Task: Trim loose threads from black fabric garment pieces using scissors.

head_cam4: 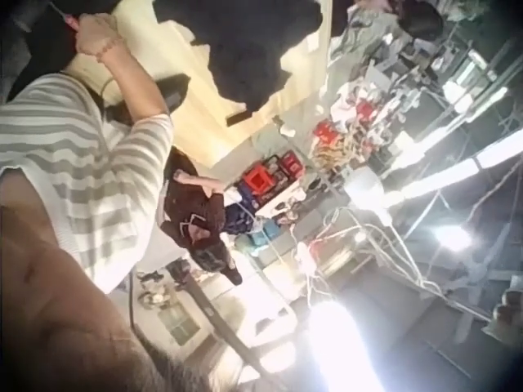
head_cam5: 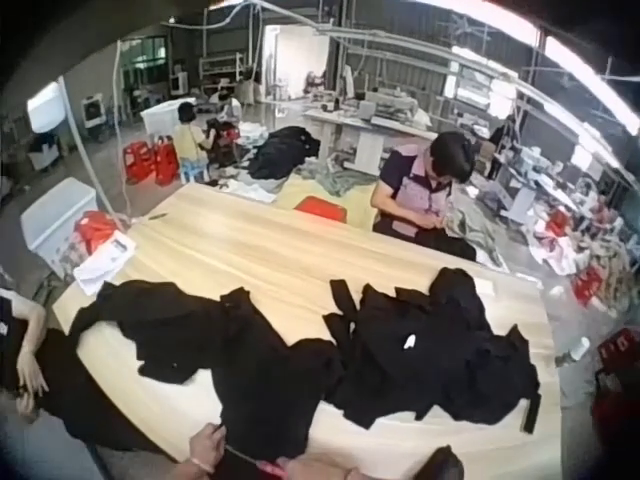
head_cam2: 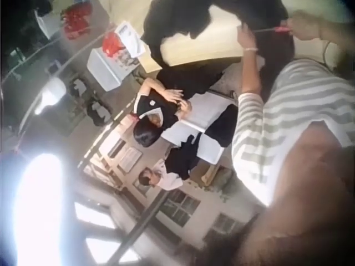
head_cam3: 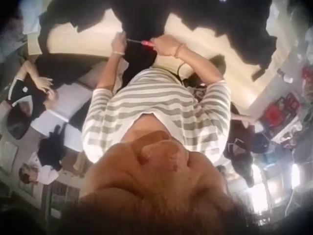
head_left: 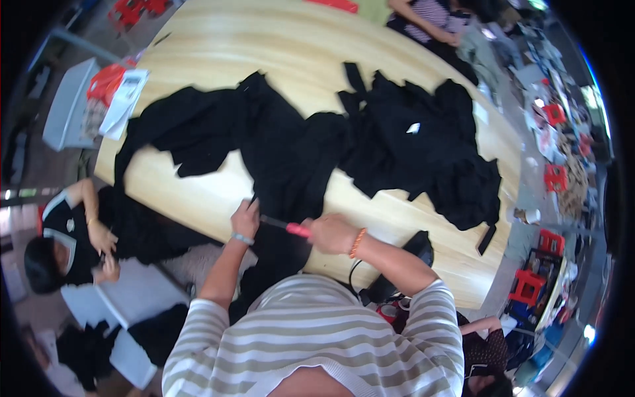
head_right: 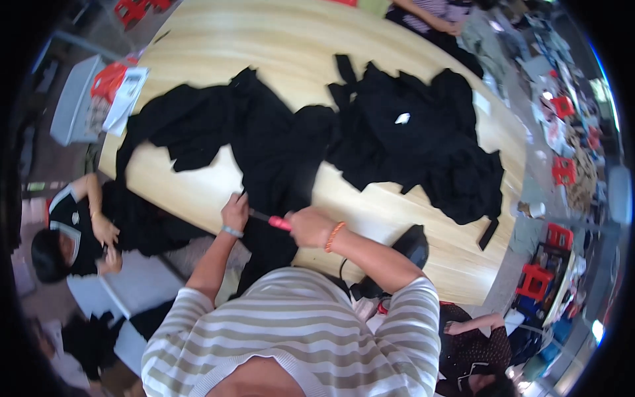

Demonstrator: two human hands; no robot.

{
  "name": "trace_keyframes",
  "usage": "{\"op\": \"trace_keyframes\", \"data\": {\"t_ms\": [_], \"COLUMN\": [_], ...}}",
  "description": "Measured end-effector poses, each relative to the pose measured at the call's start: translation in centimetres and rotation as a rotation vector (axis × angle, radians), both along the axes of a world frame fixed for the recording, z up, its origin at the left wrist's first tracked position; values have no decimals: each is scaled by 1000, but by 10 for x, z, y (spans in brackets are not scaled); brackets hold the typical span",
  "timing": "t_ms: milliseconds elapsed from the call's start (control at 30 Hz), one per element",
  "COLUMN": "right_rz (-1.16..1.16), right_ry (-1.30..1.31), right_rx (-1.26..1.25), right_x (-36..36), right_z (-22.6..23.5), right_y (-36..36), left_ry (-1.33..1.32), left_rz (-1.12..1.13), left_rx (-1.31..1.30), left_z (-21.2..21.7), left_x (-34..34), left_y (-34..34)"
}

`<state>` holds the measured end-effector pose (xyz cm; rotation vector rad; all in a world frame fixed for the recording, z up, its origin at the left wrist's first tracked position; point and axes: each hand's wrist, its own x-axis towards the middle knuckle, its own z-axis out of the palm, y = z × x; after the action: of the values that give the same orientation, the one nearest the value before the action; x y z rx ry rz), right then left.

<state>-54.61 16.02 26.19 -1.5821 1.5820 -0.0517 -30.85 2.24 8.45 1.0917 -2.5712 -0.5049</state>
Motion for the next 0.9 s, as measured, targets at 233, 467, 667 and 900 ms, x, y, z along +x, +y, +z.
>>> {"op": "trace_keyframes", "data": {"t_ms": [233,467,667,900], "right_rz": [-250,-239,65,-139], "right_ry": [108,103,140,119], "right_rx": [-115,-179,-7,-111], "right_x": [-18,-25,-8,-24], "right_z": [-11,-14,0,3], "right_y": [14,20,22,8], "left_ry": [119,162,-93,-92], "left_rz": [-41,-66,-44,-48], "left_rx": [124,227,81,33], "left_z": [41,44,27,31], "left_x": [-10,6,-16,-8], "left_y": [21,50,44,45]}}
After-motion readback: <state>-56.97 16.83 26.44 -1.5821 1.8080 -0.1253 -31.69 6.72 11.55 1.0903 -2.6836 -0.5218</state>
